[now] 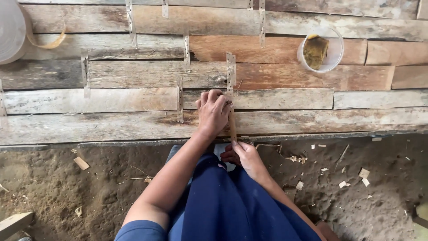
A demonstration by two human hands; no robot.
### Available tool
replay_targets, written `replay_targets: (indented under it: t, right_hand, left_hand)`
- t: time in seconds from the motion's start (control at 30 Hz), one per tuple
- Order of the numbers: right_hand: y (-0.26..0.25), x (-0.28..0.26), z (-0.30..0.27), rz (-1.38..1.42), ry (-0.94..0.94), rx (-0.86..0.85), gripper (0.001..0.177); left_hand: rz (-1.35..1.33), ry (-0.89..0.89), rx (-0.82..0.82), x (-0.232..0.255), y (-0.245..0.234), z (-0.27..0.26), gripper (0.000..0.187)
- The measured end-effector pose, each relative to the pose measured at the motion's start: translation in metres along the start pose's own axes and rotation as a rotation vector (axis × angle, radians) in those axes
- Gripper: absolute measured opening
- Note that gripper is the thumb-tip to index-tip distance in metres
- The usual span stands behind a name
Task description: The person applies a brown paste from a small container onto a perforated strip and presses it onto a wooden plank surface. They repeat this process across multiple planks, smoothing each strip with their hands.
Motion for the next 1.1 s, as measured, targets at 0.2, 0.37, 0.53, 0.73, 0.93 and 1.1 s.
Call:
replay_targets:
  t: [0.2,0.37,0.53,0.73,0.93,1.1]
  right_hand:
    - [-0.008,0.023,0.019,0.021,-0.010,0.007,0.045]
    - [-0.001,0.012,0.010,0.001,-0.005,0.040,0.045]
    - [0.012,-0.008,-0.006,-0.094,-0.022,0.130,0.036]
    - [0.015,-0.008,-0.012,0.015,0.015,0.123,0.040]
    - [0.006,0.008,0.001,0.047,0.012,0.099,0.040]
    - [0.012,-0.001,-0.003,-0.043,-0.027,0.121,0.035]
  left_hand:
    - [-0.002,-0.060,-0.070,-0.005,0.007,-0.001,0.021]
    - [0.001,-0.102,-0.099,-0.003,0.004,0.003,0.023]
    - [-0.059,-0.248,-0.081,-0.016,0.014,0.005,0.034]
    - [-0.284,-0.105,-0.080,-0.005,-0.011,0.007,0.017]
    - [0.107,0.127,-0.274,0.026,-0.019,-0.017,0.039]
    - [0.236,0.092,-0.307,0.028,-0.010,-0.023,0.042]
Point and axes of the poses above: each hand's wrist, its own z-axis towards the middle knuckle, its own y-axis out of the palm, x = y × z, the point moved 7 cm from there along z, towards the middle knuckle, and after that the axes turned 2 degrees about y, right-handed, at the moved point
